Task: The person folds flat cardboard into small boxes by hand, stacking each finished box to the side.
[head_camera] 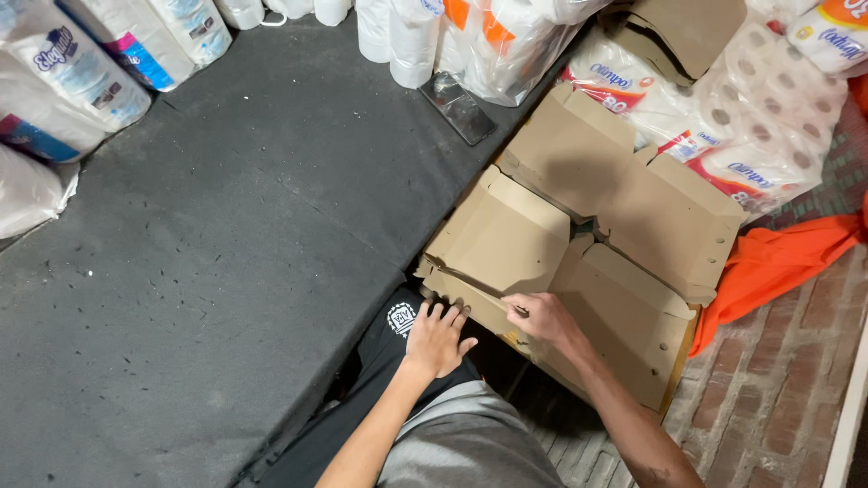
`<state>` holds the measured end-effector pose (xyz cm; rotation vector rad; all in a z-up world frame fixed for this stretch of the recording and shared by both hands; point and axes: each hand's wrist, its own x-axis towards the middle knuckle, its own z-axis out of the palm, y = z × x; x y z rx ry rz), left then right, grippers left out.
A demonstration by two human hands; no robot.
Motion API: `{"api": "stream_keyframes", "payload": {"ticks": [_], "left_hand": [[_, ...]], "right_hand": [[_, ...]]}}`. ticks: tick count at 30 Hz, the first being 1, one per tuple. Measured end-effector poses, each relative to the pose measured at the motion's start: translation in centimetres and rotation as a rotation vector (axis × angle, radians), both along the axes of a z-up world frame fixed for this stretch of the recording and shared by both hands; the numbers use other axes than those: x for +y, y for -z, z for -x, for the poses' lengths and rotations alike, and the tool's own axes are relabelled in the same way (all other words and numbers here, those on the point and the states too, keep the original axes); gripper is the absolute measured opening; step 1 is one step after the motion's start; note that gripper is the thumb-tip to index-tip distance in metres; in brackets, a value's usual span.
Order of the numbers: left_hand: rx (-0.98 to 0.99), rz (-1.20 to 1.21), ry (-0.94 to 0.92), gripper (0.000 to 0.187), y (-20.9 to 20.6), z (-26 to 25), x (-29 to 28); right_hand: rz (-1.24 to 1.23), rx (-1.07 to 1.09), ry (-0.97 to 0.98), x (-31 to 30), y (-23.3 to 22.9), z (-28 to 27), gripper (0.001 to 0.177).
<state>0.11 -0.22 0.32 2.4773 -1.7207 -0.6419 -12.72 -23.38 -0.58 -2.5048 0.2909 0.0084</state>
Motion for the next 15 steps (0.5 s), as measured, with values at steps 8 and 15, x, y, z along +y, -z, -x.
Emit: {"api": "stream_keyframes", "payload": {"ticks": [8, 15], "left_hand": [[-0.001, -0.156, 0.019, 0.068, -1.9, 0.1, -0.4], [-0.04, 0.191, -0.059, 0.059, 1.8, 0.6, 1.1]], "right_hand": [[-0.002, -0.381, 0.52, -4.9, 0.7, 8.3, 0.019], [0.157, -0.635, 0.692, -5.6, -10.6, 8.3, 0.023]]}}
